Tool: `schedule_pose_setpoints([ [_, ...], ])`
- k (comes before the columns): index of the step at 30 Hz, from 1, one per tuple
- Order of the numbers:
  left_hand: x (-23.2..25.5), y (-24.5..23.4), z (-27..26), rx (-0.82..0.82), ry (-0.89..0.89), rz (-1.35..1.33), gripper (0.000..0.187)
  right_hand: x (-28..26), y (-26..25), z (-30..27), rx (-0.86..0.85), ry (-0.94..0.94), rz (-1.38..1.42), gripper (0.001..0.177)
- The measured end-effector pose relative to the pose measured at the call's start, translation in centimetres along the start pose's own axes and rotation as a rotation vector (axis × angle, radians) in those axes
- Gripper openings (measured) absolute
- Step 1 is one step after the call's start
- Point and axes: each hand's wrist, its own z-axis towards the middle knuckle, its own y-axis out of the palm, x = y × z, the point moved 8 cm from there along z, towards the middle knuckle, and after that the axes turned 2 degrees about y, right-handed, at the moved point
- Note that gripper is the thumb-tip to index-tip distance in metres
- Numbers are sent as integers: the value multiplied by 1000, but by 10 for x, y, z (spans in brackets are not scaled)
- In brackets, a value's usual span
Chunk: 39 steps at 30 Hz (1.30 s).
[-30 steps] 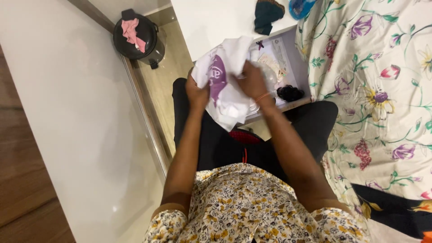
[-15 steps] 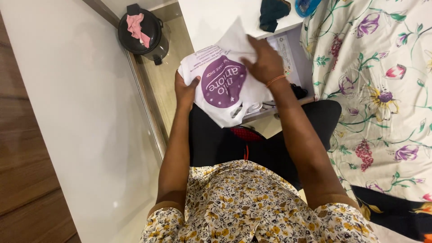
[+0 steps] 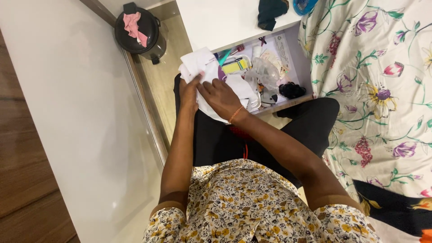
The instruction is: Emptying a drawer of various items and cleaning its interior using a spray cleaner and a cloth.
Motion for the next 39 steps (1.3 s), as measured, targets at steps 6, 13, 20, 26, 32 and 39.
schedule_pose_setpoints([
  [6, 37, 7, -10, 145, 119, -3, 60, 50, -39, -22, 403, 97, -127, 43],
  [13, 69, 3, 25, 219, 367, -16, 55, 113, -23, -54, 300, 303, 270, 25],
  [20, 112, 14, 50, 143, 557, 69, 57, 126, 9, -57, -202, 269, 443, 20],
  [26, 106, 67, 63, -83, 203, 40, 60, 180, -20, 0, 16, 387, 1056, 71],
  [32, 84, 93, 85, -197, -130, 142, 61, 133, -52, 34, 296, -115, 438, 69],
  [39, -6, 55, 107, -182, -202, 238, 53, 207, 76, 4, 244, 435, 659, 29],
])
